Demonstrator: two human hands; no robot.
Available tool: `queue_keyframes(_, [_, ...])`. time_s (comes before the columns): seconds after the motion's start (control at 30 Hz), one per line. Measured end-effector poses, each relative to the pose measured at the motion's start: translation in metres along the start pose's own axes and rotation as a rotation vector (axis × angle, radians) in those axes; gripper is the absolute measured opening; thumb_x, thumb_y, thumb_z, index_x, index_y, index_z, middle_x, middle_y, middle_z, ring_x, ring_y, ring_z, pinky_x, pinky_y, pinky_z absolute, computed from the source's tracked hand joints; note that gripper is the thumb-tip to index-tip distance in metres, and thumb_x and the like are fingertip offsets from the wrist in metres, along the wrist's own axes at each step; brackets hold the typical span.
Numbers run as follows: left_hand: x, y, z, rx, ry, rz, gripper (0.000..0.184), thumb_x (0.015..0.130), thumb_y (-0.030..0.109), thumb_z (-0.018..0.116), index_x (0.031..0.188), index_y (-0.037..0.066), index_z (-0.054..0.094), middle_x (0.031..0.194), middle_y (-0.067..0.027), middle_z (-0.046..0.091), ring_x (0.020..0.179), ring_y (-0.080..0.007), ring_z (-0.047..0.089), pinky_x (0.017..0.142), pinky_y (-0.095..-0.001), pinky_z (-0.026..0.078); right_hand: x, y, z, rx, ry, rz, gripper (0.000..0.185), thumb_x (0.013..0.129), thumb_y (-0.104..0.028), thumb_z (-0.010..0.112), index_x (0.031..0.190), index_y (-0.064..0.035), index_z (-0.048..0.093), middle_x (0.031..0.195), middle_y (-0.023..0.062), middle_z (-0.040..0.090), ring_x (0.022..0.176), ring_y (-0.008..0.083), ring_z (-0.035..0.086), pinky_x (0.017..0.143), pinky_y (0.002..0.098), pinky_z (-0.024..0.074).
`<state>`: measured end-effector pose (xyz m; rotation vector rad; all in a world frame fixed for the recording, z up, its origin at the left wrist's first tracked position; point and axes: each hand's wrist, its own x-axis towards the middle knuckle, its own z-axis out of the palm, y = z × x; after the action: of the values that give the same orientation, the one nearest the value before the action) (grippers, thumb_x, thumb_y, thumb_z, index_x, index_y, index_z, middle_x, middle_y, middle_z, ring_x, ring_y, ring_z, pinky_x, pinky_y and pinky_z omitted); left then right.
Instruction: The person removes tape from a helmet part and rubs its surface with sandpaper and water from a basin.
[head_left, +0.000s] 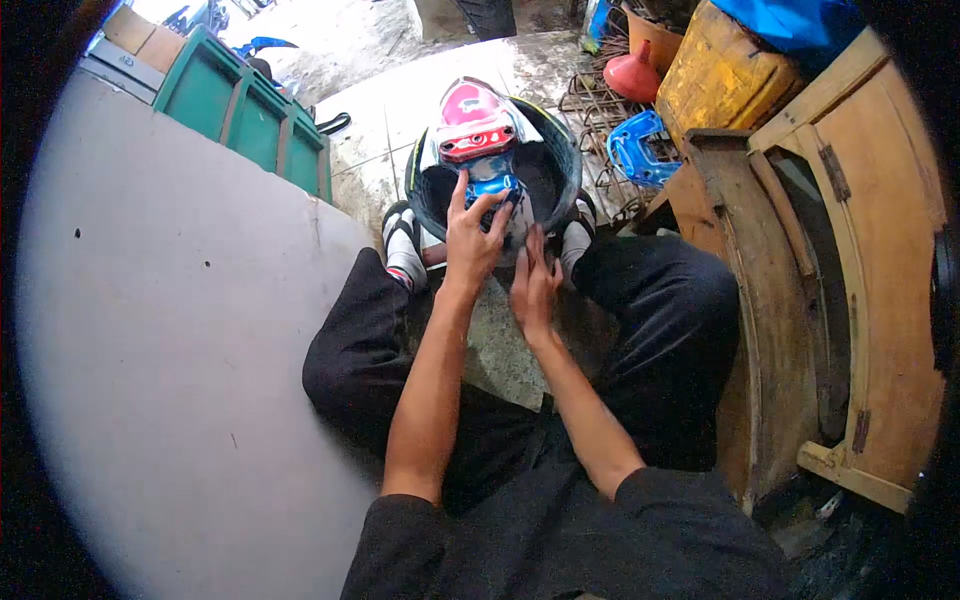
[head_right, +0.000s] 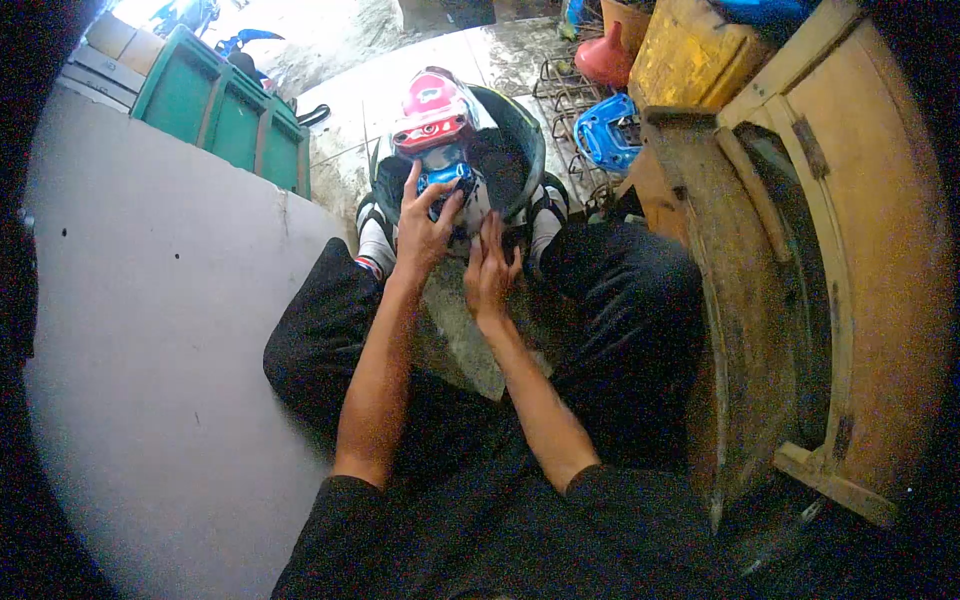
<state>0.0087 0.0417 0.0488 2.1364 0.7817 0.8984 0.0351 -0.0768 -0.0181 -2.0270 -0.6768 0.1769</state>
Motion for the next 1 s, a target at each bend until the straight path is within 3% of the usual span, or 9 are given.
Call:
queue_keyframes(0.1, [-0.001,0.004,-0.002,0.012,-0.032,-0.039,0.022,0.083,0.022,0.070,0.103,0.013,0.071,0.142,-0.0296,0.036,0.121,-0.0442,0.047,0.100,-0.0449,0.039,0.060,-0.017,0.000,0.055,0.004,-0.016,0.045,0.100,-0.032,0.035,0.138,-0.0102,0.046,0.147,0.0099,0.040,0.134,0.0261,0.039,0.107,0.0515,0.0228])
queue_keyframes(0.17, [0.000,0.001,-0.001,0.005,-0.025,-0.051,0.023,0.082,0.022,0.070,0.103,0.013,0.071,0.142,-0.0294,0.036,0.121,-0.0430,0.047,0.100,-0.0445,0.039,0.101,-0.020,0.001,0.527,-0.192,0.103,0.045,0.100,-0.033,0.035,0.135,-0.0087,0.049,0.141,0.0154,0.045,0.131,0.0307,0.041,0.108,0.0440,0.0269])
queue_keyframes(0.27, [0.001,0.000,0.000,0.023,-0.007,-0.007,0.022,0.082,0.022,0.070,0.103,0.013,0.071,0.142,-0.0297,0.036,0.122,-0.0434,0.046,0.101,-0.0448,0.038,0.117,-0.020,0.008,0.554,-0.227,0.094,0.044,0.099,-0.033,0.036,0.132,-0.0078,0.052,0.135,0.0196,0.050,0.129,0.0343,0.043,0.108,0.0372,0.0284])
queue_keyframes(0.3, [0.000,-0.002,0.001,0.022,-0.004,-0.007,0.022,0.082,0.022,0.070,0.103,0.013,0.071,0.142,-0.0297,0.036,0.122,-0.0434,0.046,0.101,-0.0448,0.038,0.109,-0.007,0.016,0.469,-0.177,-0.064,0.046,0.100,-0.033,0.034,0.137,-0.0090,0.047,0.142,0.0168,0.044,0.132,0.0326,0.040,0.108,0.0425,0.0272])
queue_keyframes(0.5, [0.000,-0.003,0.001,0.073,-0.007,0.022,0.024,0.084,0.024,0.070,0.105,0.011,0.069,0.144,-0.0286,0.034,0.127,-0.0417,0.044,0.101,-0.0410,0.039,0.003,0.001,0.000,0.092,-0.170,-0.072,0.050,0.101,-0.033,0.030,0.148,-0.0140,0.029,0.156,0.0082,0.020,0.144,0.0264,0.019,0.108,0.0606,0.0137])
queue_keyframes(0.67, [-0.001,-0.004,0.002,-0.009,0.011,0.027,0.022,0.082,0.020,0.069,0.102,0.012,0.069,0.142,-0.0301,0.034,0.125,-0.0456,0.041,0.104,-0.0460,0.035,0.056,-0.007,0.021,0.189,-0.064,-0.034,0.051,0.101,-0.036,0.029,0.148,-0.0156,0.030,0.156,0.0058,0.021,0.144,0.0263,0.018,0.109,0.0618,0.0055])
queue_keyframes(0.73, [-0.002,-0.003,0.000,-0.028,0.016,0.015,0.022,0.082,0.020,0.069,0.102,0.012,0.069,0.141,-0.0309,0.035,0.125,-0.0456,0.042,0.104,-0.0460,0.034,0.094,-0.013,0.016,0.231,-0.215,0.139,0.051,0.101,-0.037,0.030,0.147,-0.0156,0.031,0.155,0.0057,0.024,0.143,0.0255,0.021,0.109,0.0619,0.0028])
queue_keyframes(0.83, [0.000,-0.004,0.004,0.006,0.036,0.025,0.022,0.082,0.022,0.069,0.102,0.013,0.070,0.141,-0.0312,0.036,0.124,-0.0447,0.043,0.103,-0.0461,0.034,0.111,-0.009,0.008,0.347,-0.299,0.081,0.050,0.101,-0.036,0.031,0.146,-0.0152,0.033,0.154,0.0060,0.027,0.143,0.0244,0.023,0.110,0.0601,0.0019])
queue_keyframes(1.0, [-0.001,0.000,0.002,0.007,0.047,0.002,0.021,0.082,0.022,0.070,0.102,0.014,0.070,0.141,-0.0297,0.035,0.124,-0.0450,0.041,0.103,-0.0462,0.035,0.017,0.005,0.017,0.174,-0.072,-0.111,0.049,0.102,-0.032,0.031,0.146,-0.0130,0.034,0.155,0.0061,0.026,0.144,0.0227,0.020,0.112,0.0564,0.0016])
